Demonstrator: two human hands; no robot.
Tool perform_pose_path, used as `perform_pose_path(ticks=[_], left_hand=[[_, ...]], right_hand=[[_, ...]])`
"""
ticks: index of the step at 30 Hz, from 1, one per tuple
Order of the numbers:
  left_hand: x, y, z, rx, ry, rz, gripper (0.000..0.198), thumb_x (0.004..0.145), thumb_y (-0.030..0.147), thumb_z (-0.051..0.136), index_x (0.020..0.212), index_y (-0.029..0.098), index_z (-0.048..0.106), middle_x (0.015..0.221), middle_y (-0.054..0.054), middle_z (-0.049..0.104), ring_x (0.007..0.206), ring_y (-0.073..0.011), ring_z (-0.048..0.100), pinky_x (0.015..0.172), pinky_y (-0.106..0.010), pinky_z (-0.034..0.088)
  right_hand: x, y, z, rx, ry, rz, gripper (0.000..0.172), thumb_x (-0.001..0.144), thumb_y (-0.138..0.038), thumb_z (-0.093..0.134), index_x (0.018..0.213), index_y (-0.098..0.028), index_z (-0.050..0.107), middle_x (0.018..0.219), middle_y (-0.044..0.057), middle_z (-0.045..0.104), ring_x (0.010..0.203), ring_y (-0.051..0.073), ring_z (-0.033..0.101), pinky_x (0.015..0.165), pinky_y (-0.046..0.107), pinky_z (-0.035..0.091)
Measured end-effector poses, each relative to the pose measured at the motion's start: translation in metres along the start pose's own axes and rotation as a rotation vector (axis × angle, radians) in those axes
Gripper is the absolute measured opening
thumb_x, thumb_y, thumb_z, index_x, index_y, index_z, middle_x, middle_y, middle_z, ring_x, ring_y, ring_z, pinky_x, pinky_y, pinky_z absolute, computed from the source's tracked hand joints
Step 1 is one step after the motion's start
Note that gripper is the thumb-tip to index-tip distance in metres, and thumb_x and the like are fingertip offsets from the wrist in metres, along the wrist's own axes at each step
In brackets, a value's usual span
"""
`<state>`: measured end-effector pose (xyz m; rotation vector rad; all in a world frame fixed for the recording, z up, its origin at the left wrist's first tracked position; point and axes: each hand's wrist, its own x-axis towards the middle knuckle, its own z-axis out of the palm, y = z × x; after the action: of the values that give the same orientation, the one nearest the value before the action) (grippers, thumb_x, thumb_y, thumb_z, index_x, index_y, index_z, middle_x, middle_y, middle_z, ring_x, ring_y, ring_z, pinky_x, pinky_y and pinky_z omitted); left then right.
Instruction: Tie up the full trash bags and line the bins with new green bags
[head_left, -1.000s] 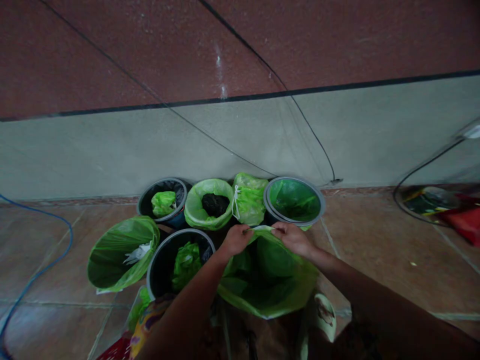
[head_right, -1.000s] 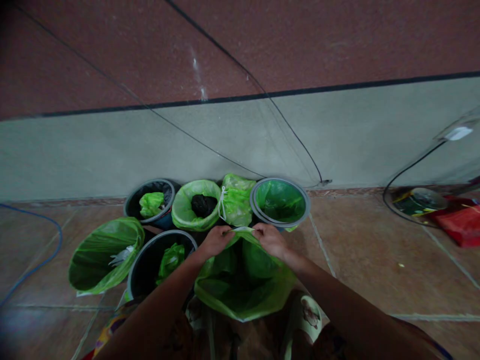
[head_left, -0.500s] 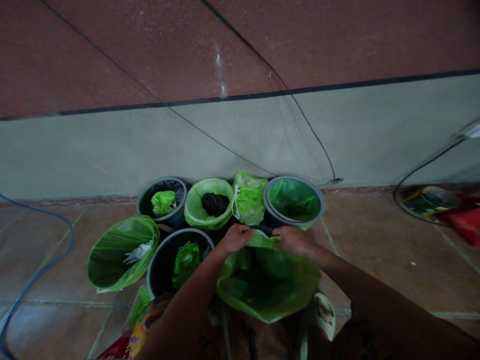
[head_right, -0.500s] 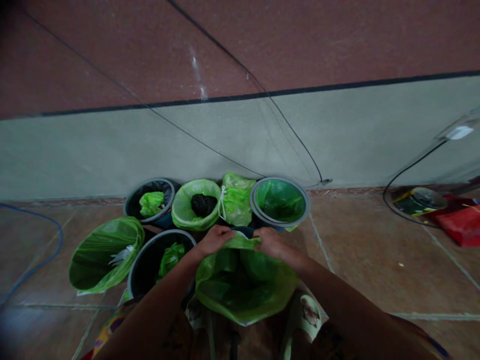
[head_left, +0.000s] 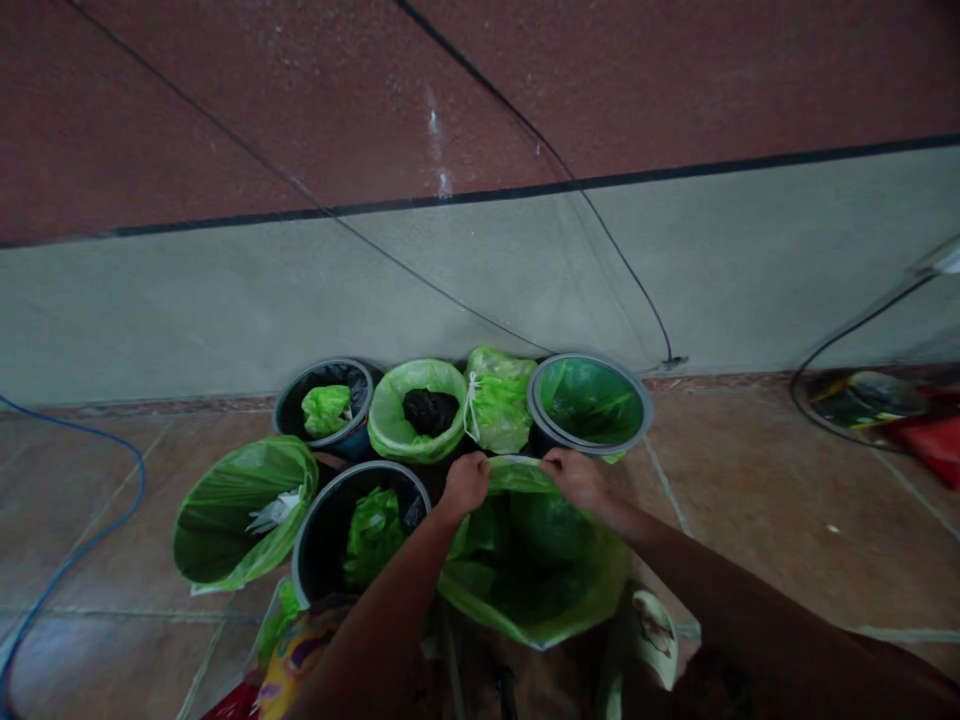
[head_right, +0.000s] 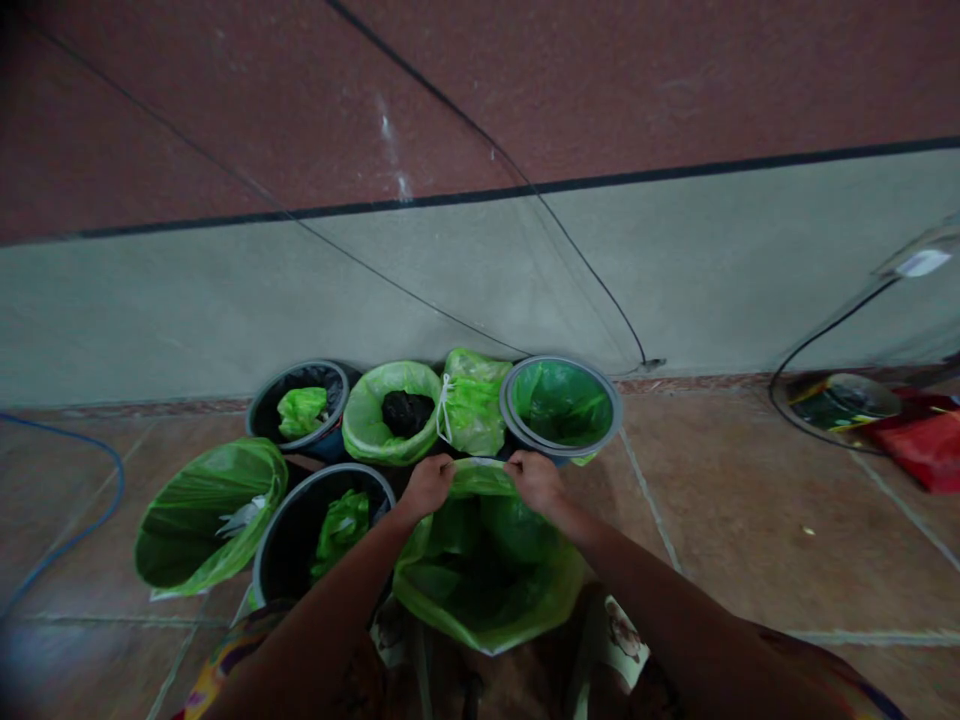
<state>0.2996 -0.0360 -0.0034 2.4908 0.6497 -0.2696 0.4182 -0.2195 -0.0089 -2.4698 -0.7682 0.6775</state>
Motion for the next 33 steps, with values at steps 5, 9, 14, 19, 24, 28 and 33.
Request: perform_pose_path(ticks=[5, 9, 14, 19, 24, 28, 33], left_hand=[[0.012, -0.006, 0.005, 0.070, 0.013, -0.151, 0.033, 0.096, 0.028, 0.042, 0.098, 0.017, 0.072, 0.102, -0.011, 0.074, 0.096, -0.0193, 0.067, 0.082, -0.027, 0.045], [0.015, -0.009, 0.002, 0.099, 0.016, -0.234, 0.034, 0.097, 0.033, 0.043, 0.103, 0.019, 0.073, 0.106, -0.011, 0.075, 0.100, -0.0212, 0.068, 0.084, -0.029, 0.047], [0.020, -0.013, 0.001, 0.087, 0.024, -0.287, 0.035, 0.097, 0.034, 0.043, 0.105, 0.020, 0.073, 0.110, -0.012, 0.074, 0.103, -0.0226, 0.068, 0.086, -0.029, 0.047], [0.024, -0.018, 0.008, 0.054, 0.001, -0.324, 0.035, 0.095, 0.039, 0.046, 0.100, 0.019, 0.074, 0.109, -0.013, 0.074, 0.105, -0.0239, 0.068, 0.087, -0.030, 0.048], [0.028, -0.021, 0.010, 0.016, -0.028, -0.384, 0.033, 0.092, 0.036, 0.048, 0.099, 0.019, 0.075, 0.109, -0.014, 0.074, 0.104, -0.0246, 0.068, 0.085, -0.030, 0.050], [0.030, -0.029, 0.010, -0.057, -0.082, -0.429, 0.027, 0.086, 0.030, 0.053, 0.095, 0.018, 0.075, 0.106, -0.014, 0.075, 0.100, -0.0257, 0.070, 0.081, -0.031, 0.049], [0.029, -0.045, 0.014, -0.146, -0.066, -0.288, 0.020, 0.080, 0.020, 0.056, 0.065, 0.012, 0.067, 0.079, -0.016, 0.072, 0.088, -0.0255, 0.067, 0.074, -0.030, 0.046]], right_hand=[[0.007, 0.013, 0.009, -0.242, 0.071, 0.027, 0.026, 0.095, -0.029, 0.047, 0.096, -0.018, 0.071, 0.093, 0.008, 0.075, 0.085, 0.018, 0.066, 0.069, 0.026, 0.038], [0.014, 0.014, 0.016, -0.243, 0.081, 0.094, 0.027, 0.096, -0.028, 0.045, 0.098, -0.018, 0.070, 0.098, 0.008, 0.075, 0.088, 0.018, 0.067, 0.068, 0.026, 0.038], [0.025, 0.007, 0.023, -0.194, 0.096, 0.152, 0.032, 0.097, -0.032, 0.044, 0.100, -0.018, 0.072, 0.101, 0.010, 0.075, 0.090, 0.019, 0.068, 0.068, 0.026, 0.039], [0.031, 0.004, 0.024, -0.189, 0.050, 0.253, 0.033, 0.096, -0.035, 0.046, 0.102, -0.021, 0.075, 0.104, 0.011, 0.075, 0.092, 0.021, 0.069, 0.068, 0.026, 0.043], [0.032, 0.001, 0.020, -0.151, 0.030, 0.299, 0.033, 0.094, -0.036, 0.049, 0.103, -0.019, 0.076, 0.106, 0.014, 0.075, 0.095, 0.025, 0.070, 0.070, 0.029, 0.046], [0.033, 0.000, 0.016, -0.171, -0.007, 0.289, 0.034, 0.092, -0.033, 0.048, 0.102, -0.017, 0.077, 0.107, 0.015, 0.075, 0.096, 0.026, 0.070, 0.070, 0.030, 0.046], [0.029, 0.010, 0.014, -0.272, -0.062, 0.260, 0.031, 0.085, -0.017, 0.048, 0.098, -0.015, 0.077, 0.103, 0.017, 0.075, 0.094, 0.028, 0.070, 0.069, 0.031, 0.047]])
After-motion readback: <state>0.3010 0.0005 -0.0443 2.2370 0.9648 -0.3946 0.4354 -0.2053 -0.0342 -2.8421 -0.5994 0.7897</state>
